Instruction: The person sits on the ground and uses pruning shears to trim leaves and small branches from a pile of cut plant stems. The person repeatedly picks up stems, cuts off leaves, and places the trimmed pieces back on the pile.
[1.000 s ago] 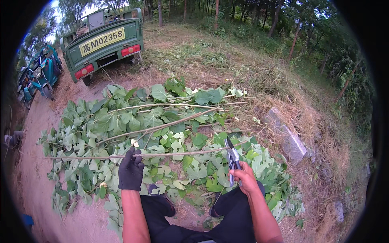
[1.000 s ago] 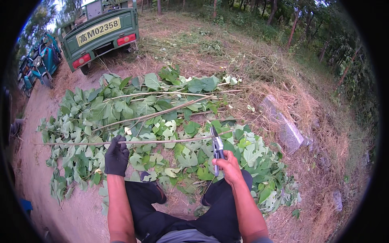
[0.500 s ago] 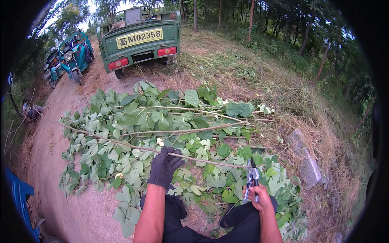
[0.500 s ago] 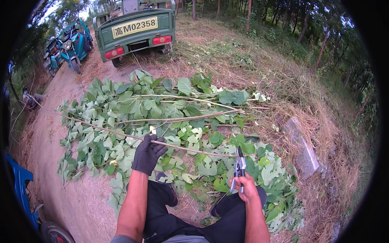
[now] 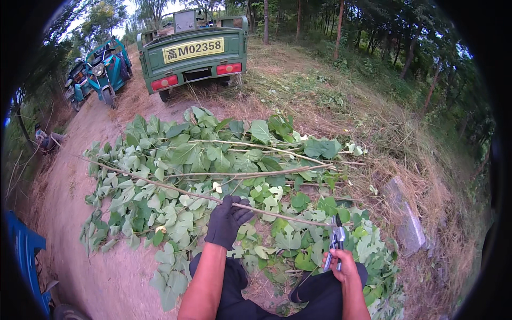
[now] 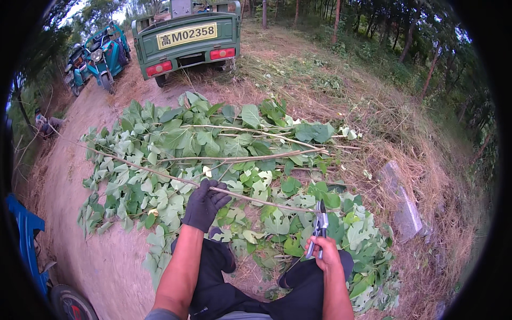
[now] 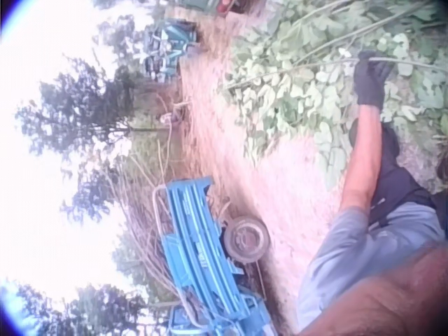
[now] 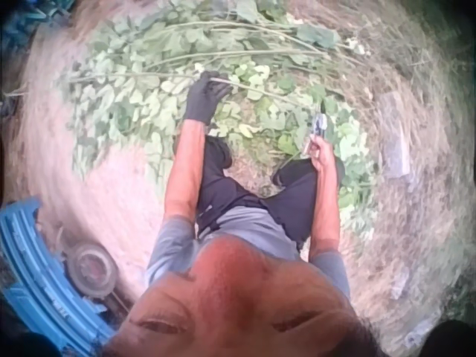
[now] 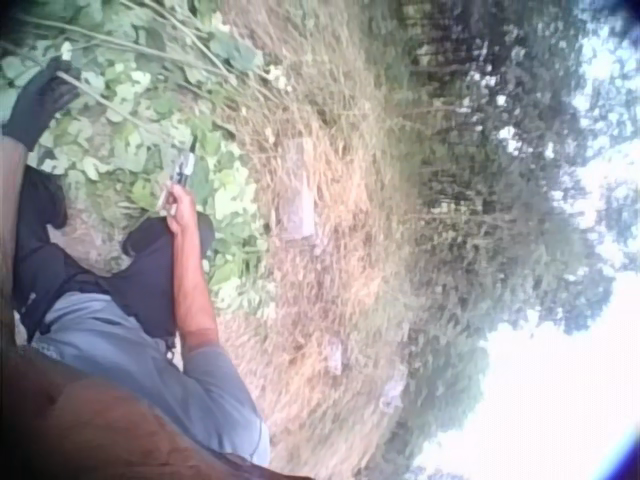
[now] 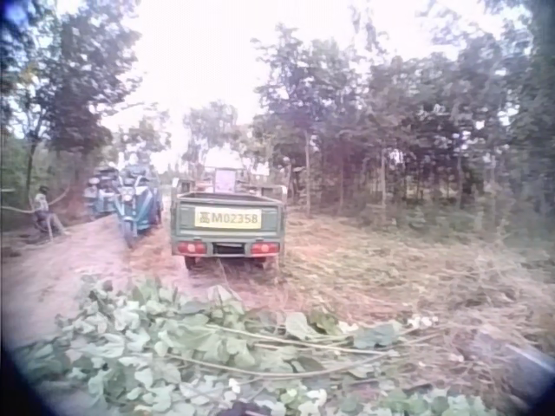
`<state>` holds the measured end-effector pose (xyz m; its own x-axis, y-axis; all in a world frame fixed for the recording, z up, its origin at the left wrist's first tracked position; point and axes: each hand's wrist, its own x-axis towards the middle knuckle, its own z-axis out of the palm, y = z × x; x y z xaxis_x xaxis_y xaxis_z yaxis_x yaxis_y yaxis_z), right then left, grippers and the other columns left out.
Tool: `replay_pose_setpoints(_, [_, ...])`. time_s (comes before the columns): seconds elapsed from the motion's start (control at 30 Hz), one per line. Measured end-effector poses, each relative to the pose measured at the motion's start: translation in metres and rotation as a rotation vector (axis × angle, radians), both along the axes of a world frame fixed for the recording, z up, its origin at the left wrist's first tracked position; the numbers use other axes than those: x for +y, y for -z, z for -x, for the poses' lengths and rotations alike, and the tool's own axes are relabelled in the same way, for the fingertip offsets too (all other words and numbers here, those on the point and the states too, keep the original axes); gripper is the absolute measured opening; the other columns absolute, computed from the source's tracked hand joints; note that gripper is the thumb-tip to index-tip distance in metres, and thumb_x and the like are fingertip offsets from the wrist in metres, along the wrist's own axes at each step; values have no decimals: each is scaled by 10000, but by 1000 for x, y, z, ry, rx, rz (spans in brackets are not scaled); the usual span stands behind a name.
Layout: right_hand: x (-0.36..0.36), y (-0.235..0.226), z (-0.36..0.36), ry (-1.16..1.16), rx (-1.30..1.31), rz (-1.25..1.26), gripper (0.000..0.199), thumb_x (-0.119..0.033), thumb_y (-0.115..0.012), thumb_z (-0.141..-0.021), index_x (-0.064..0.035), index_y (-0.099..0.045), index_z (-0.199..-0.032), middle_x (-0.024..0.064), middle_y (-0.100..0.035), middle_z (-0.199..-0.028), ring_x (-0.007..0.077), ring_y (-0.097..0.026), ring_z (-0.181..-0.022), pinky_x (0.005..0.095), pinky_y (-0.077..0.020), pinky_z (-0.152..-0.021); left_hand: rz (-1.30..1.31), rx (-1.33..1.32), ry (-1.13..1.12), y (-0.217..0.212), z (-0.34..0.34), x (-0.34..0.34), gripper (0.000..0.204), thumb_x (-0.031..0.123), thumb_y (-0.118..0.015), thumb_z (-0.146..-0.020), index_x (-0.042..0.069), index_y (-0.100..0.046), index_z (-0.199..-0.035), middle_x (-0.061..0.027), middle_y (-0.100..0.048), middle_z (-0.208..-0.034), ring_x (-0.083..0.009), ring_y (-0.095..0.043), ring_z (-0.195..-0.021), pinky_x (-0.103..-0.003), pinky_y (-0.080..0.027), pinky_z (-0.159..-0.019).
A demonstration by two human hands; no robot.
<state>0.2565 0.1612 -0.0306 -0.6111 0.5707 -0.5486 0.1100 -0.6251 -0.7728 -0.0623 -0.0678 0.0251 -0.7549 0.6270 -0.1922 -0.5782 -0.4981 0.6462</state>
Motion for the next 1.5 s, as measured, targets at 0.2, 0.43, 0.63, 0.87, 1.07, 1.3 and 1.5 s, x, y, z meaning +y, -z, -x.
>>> replay_pose_setpoints(0.2, [0, 3, 0, 7, 50, -1, 220, -133, -649, -845, 4, -551, -986, 126, -659, -865, 253, -678, -759, 410, -578, -699, -45, -9, 7, -1, -1, 1, 343, 351, -543, -987, 19, -581, -1069, -170, -649, -1062, -283, -668, -971, -427, -568, -862])
replay_pose_setpoints(0.43, [-6, -6, 4, 10, 32, -47, 213, -125, -653, -852, -5, -540, -986, 125, -664, -874, 249, -686, -765, 391, -581, -692, -43, -7, -9, -3, -2, 1, 334, 346, -525, -995, 24, -582, -1066, -175, -652, -1057, -287, -665, -977, -431, -563, -871])
replay_pose_setpoints(0.63, [-5, 3, 5, 9, -46, -132, 246, -91, -593, -818, 32, -547, -1026, 157, -654, -846, 264, -673, -685, 398, -585, -633, -29, 11, -17, 0, 0, 0, 340, 345, -519, -999, 17, -573, -1071, -180, -647, -1058, -298, -663, -977, -438, -562, -870])
replay_pose_setpoints(0.87, [-15, -21, 18, 19, -125, -207, 222, -56, -654, -777, 11, -544, -959, 67, -582, -732, 168, -596, -582, 310, -492, -519, 74, -14, -57, 10, 4, 6, 396, 346, -539, -991, -1, -520, -1181, -201, -604, -1156, -298, -632, -1036, -432, -542, -914])
replay_pose_setpoints(1.07, [-11, -13, 21, -36, -174, -284, 203, -82, -673, -791, -28, -497, -875, 47, -527, -695, 140, -523, -566, 313, -430, -515, 76, -1, -86, 20, 8, -4, 342, 240, -619, -935, -4, -541, -1162, -211, -610, -1157, -303, -635, -1049, -449, -535, -937])
replay_pose_setpoints(1.3, [-8, -10, 13, 5, -195, -331, 262, -80, -690, -803, 32, -536, -983, 45, -534, -672, 127, -504, -495, 286, -411, -454, 127, -7, -85, 22, 5, 9, 416, 239, -624, -934, -31, -495, -1222, -215, -573, -1203, -306, -620, -1073, -444, -531, -955])
replay_pose_setpoints(1.5, [-11, -14, 14, 8, -210, -343, 202, -39, -667, -817, -14, -505, -934, 22, -505, -673, 109, -486, -527, 289, -383, -449, 147, 3, -94, 25, 5, 10, 422, 244, -622, -935, -33, -489, -1223, -213, -570, -1204, -304, -619, -1074, -436, -534, -950])
